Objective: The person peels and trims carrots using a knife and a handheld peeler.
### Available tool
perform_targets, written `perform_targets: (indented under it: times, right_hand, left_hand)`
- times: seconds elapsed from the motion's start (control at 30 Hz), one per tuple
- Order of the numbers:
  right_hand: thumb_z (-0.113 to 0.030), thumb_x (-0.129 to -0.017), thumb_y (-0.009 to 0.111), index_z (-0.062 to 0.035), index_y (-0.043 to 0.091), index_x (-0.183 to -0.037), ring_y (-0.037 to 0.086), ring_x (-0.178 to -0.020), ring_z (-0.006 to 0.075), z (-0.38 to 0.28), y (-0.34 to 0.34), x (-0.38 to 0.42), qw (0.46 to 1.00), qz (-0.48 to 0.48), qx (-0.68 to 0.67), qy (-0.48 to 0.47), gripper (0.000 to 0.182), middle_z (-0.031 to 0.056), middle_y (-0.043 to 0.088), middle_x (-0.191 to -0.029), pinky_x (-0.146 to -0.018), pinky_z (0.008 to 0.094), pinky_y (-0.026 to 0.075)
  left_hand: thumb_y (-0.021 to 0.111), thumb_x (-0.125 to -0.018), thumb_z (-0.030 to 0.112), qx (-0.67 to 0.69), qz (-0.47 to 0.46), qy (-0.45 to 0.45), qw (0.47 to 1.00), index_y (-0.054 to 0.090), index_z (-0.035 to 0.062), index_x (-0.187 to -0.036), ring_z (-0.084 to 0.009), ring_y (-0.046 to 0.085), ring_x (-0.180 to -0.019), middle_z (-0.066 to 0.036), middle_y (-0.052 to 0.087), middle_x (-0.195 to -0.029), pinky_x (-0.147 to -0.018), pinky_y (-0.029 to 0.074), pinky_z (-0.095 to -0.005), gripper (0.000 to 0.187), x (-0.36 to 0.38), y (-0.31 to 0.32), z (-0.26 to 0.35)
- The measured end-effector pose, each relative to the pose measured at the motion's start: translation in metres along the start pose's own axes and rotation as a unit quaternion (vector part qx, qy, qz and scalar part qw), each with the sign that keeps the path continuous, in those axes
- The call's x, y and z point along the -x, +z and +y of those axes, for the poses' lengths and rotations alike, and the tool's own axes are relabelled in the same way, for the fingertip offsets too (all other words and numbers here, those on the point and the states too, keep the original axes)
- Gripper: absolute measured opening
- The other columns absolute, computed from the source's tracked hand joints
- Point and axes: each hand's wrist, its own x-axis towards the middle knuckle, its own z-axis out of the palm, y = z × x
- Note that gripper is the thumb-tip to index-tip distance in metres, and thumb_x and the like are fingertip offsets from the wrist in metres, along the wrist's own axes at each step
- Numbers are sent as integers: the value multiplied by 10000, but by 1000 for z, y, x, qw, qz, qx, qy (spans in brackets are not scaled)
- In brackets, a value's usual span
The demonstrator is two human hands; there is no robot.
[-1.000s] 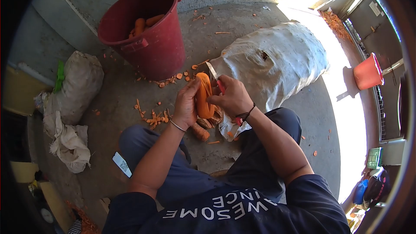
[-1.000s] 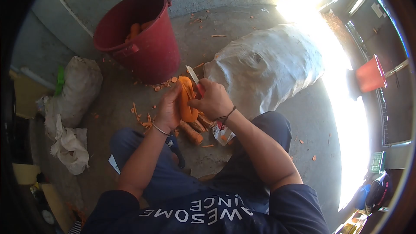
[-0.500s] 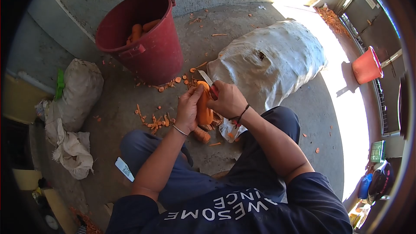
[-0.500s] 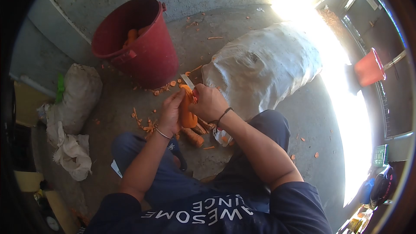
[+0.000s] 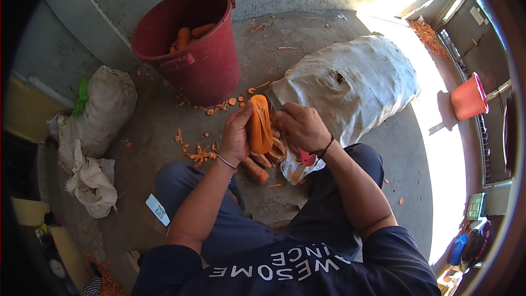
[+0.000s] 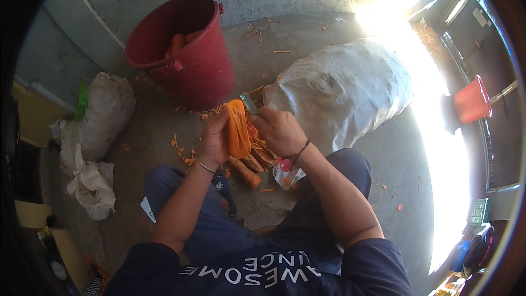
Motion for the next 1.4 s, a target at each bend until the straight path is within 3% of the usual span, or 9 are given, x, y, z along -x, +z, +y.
perform_targets:
  times: [0.1,0.63,0.7,1.03,1.2,1.33,1.4]
  right_hand:
    - [-267,-1040,575,10,665,-1005,671,-835,469,1,10,2,997,36,4,-67,293,253,690,-859,-728,523,515]
    - [-248,-1028,588,21,651,-955,658,-785,474,2,14,2,997,39,8,-61,286,264,663,-804,-704,524,509]
    - [-266,-1059,593,27,627,-918,691,-624,243,5,14,1,994,53,37,-89,327,135,668,-678,-617,391,520]
    - [-269,-1050,599,38,627,-923,708,-665,290,6,18,2,996,48,27,-63,333,171,673,-711,-642,411,518]
    - [-267,-1056,585,44,625,-908,712,-665,280,3,17,6,978,54,126,-158,347,161,682,-715,-635,409,524]
    - [-281,-1054,585,41,631,-901,703,-630,272,3,12,5,993,8,52,-107,360,150,683,-705,-608,402,524]
    - [-299,-1058,575,35,642,-899,689,-584,246,8,16,5,980,16,95,-174,376,134,678,-687,-574,389,520]
  left_hand:
    - [646,-1070,339,-8,1,12,1000,692,51,-1179,-139,711,-977,-54,735,-1090,-890,586,-323,312,-2,-2,-2]
    - [586,-1095,337,23,-37,-6,999,674,47,-1154,-184,732,-951,-88,739,-1078,-862,617,-369,308,0,-3,-5]
    - [587,-1095,335,21,-34,-1,999,675,47,-1153,-186,734,-945,-88,740,-1073,-856,620,-369,307,-1,-4,-6]
    - [594,-1097,298,11,-22,9,1000,685,46,-1152,-176,742,-890,-72,741,-1048,-799,641,-356,274,3,4,-5]
    - [588,-1104,299,-18,-11,25,999,691,41,-1145,-140,732,-887,-51,738,-1040,-780,626,-316,281,4,6,-8]
    - [597,-1102,319,-56,-18,29,998,697,35,-1134,-107,709,-863,-34,734,-1026,-774,602,-279,302,5,5,-7]
    - [600,-1100,324,-58,-2,40,998,698,39,-1119,-99,699,-854,-27,729,-1012,-771,597,-273,301,6,9,-10]
